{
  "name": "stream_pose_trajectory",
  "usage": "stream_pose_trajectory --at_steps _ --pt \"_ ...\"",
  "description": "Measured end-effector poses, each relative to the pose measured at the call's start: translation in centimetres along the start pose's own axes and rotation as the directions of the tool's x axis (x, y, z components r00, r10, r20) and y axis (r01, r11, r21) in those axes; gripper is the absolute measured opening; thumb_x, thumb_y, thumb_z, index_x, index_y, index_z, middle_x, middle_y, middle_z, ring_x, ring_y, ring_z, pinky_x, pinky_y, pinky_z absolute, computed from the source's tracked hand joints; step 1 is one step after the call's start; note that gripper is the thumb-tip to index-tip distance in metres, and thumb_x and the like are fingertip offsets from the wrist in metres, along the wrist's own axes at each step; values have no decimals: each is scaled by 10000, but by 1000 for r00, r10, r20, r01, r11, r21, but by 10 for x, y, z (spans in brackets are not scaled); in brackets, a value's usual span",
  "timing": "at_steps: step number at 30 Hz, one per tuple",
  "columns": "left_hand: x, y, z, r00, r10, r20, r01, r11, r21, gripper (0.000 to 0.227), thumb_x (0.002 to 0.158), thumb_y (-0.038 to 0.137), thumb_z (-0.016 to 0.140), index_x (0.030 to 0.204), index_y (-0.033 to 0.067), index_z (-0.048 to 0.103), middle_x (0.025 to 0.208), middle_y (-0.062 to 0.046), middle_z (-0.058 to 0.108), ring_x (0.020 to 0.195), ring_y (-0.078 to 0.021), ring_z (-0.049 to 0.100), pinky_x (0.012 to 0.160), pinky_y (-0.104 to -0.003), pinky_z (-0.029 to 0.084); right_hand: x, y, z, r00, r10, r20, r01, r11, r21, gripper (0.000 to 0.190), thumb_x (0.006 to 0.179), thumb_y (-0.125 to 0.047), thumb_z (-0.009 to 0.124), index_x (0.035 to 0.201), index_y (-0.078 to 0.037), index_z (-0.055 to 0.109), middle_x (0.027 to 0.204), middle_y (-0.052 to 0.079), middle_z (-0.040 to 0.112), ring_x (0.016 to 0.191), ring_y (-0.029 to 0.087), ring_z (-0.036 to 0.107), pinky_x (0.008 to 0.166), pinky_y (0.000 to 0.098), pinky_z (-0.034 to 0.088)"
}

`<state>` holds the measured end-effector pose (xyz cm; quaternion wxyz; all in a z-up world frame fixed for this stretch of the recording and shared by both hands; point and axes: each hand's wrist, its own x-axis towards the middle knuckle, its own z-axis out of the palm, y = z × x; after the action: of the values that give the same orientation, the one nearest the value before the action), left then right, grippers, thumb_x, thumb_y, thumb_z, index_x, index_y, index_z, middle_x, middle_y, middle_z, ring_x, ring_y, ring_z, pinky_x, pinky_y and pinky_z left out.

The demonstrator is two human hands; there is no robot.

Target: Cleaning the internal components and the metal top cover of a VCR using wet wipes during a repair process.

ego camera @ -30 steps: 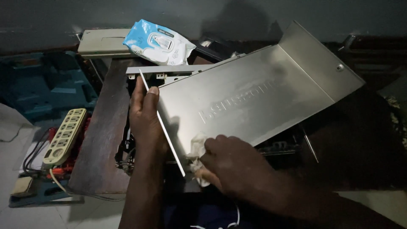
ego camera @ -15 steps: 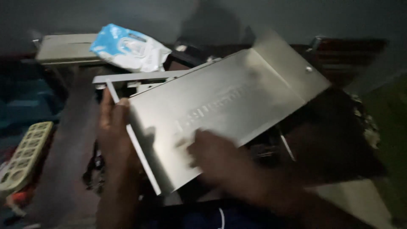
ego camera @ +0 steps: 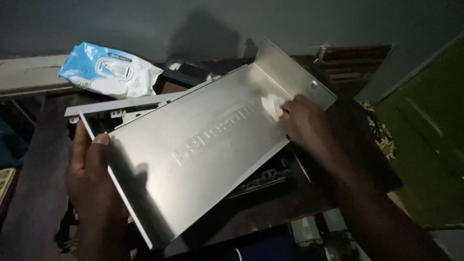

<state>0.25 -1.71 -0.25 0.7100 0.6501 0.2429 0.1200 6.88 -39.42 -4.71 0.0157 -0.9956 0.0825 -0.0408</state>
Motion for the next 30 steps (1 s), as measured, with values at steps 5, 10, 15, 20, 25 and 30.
stream_pose_trajectory --at_steps 5,10,15,20,25,30 --pt "2 -3 4 999 -43 -19 42 998 -36 605 1006 295 539 1606 368 537 1346 35 649 968 -182 650 586 -436 662 65 -19 80 922 -353 -161 340 935 -104 322 857 -199 676 1170 -219 746 1189 83 693 1142 325 649 879 465 543" --pt "10 -12 0 999 -6 -35 6 1000 -1 609 1018 302 546 1625 297 497 1436 -18 611 1008 -231 656 576 -471 679 -52 -166 82 622 -694 -363 606 720 -338 408 924 -50 580 1315 -24 697 1164 140 741 1000 279 700 866 397 569" --pt "14 -16 -4 999 22 24 -22 1000 10 629 1022 316 533 1650 330 507 1134 -32 606 836 -160 588 592 -414 661 -90 -165 18 485 -827 -284 741 216 635 205 964 -133 663 1157 -106 728 1043 91 646 883 278 661 761 404 504" --pt "-7 15 0 994 -109 -13 110 994 25 666 993 335 544 1651 386 450 1478 -25 595 1044 -253 660 594 -435 636 -35 -127 -76 962 -199 187 -17 639 769 257 992 -217 564 1128 -128 763 1042 72 742 872 194 710 677 360 574" --pt "-4 11 1 994 -111 8 111 992 -66 653 1011 286 537 1657 353 458 1423 -15 602 1006 -238 642 627 -434 639 120 -51 27 953 -194 -235 259 921 292 346 1028 -125 561 1280 -10 768 1250 206 682 1024 411 690 800 528 539" --pt "0 18 -2 989 -147 -26 148 989 27 697 933 322 554 1627 352 489 1606 46 449 1206 -224 616 621 -472 661 115 -132 67 919 -297 -257 359 901 242 374 1101 -287 483 1042 -53 769 1059 145 755 956 317 717 736 447 534"
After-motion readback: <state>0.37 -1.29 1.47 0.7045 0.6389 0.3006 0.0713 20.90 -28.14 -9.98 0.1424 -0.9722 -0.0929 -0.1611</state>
